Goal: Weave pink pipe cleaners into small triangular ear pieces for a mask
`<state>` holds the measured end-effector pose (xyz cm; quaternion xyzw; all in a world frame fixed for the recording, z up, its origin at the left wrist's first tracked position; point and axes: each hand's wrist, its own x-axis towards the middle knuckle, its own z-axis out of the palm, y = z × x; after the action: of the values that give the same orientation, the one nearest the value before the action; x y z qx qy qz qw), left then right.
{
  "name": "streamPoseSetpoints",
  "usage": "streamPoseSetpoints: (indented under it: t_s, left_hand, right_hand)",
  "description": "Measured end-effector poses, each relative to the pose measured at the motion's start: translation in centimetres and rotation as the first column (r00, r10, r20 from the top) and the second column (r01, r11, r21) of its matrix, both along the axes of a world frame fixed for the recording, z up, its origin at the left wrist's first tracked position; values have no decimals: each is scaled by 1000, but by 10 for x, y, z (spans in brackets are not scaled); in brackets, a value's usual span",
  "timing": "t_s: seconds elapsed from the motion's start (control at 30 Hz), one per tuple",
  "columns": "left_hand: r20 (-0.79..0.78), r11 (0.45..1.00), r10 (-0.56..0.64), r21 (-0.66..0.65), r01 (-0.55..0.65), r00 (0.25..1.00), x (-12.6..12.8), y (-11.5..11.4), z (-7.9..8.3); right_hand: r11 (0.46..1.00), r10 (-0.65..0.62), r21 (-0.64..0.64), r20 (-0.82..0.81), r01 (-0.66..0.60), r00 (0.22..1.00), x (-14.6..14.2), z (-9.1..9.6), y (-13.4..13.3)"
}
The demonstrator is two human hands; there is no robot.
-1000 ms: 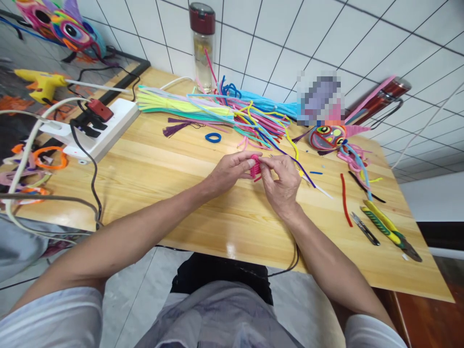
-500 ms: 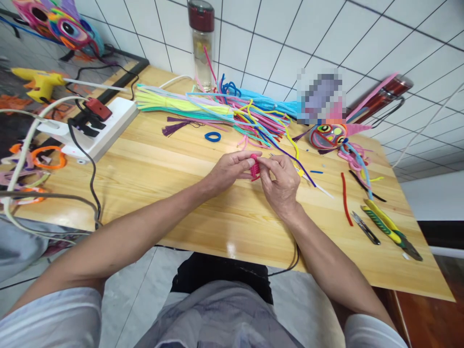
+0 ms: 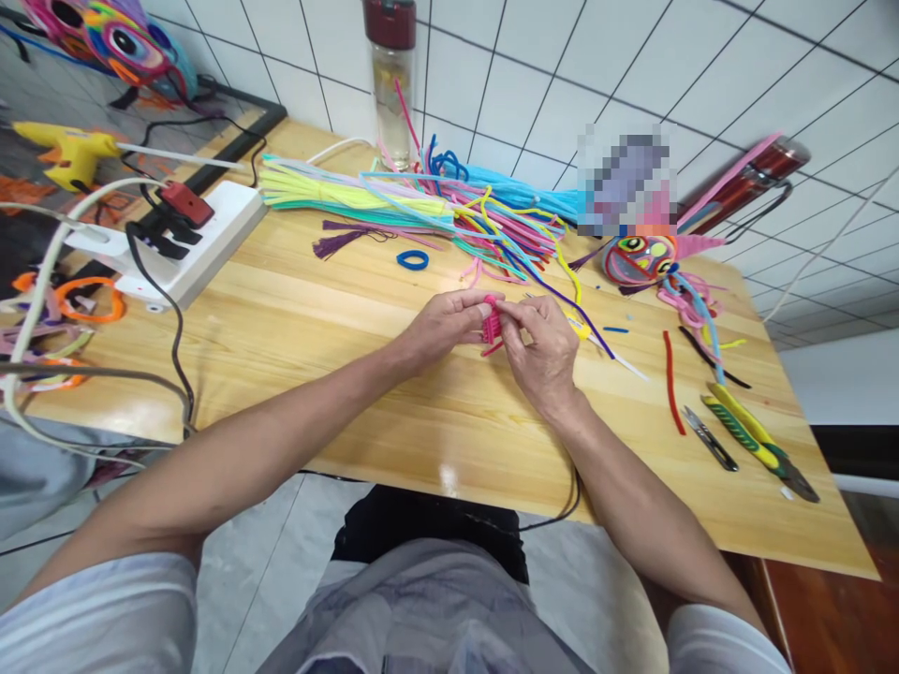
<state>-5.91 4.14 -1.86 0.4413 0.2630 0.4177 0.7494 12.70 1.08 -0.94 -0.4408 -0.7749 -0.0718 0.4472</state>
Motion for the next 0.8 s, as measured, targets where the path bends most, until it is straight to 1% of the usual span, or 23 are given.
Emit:
streamPoseSetpoints:
  t_s: [0.2,0.37,0.47,0.6,0.7,0.8]
  left_hand:
    - [-22,1000,-4,0,4,1000,0,2,-1]
    - [-23,1000,-1,-29,0,1000,0,1,1]
    - [-7,999,-1,-55,0,1000,0,0,4]
    - [-19,999,0,-33,0,1000,0,0,5]
    - [-30,1000,6,-13,-7,1000,0,0,4]
    - [-30,999,25,-24,-26,999,0,0,2]
  right_hand:
    - [999,-17,-48,-3,16,1000,0,-2,1]
    - [1000,18,-2,-18,-18,1000,0,-1,1]
    - [1000,25,0,-18,-25,1000,0,-1,2]
    - [999,51,-4,-37,-51,998,0,-2,2]
    - [999,23,-39,-11,-23,1000,1,-2,1]
    - [997,0,-80,15,1,1000,0,-2,0]
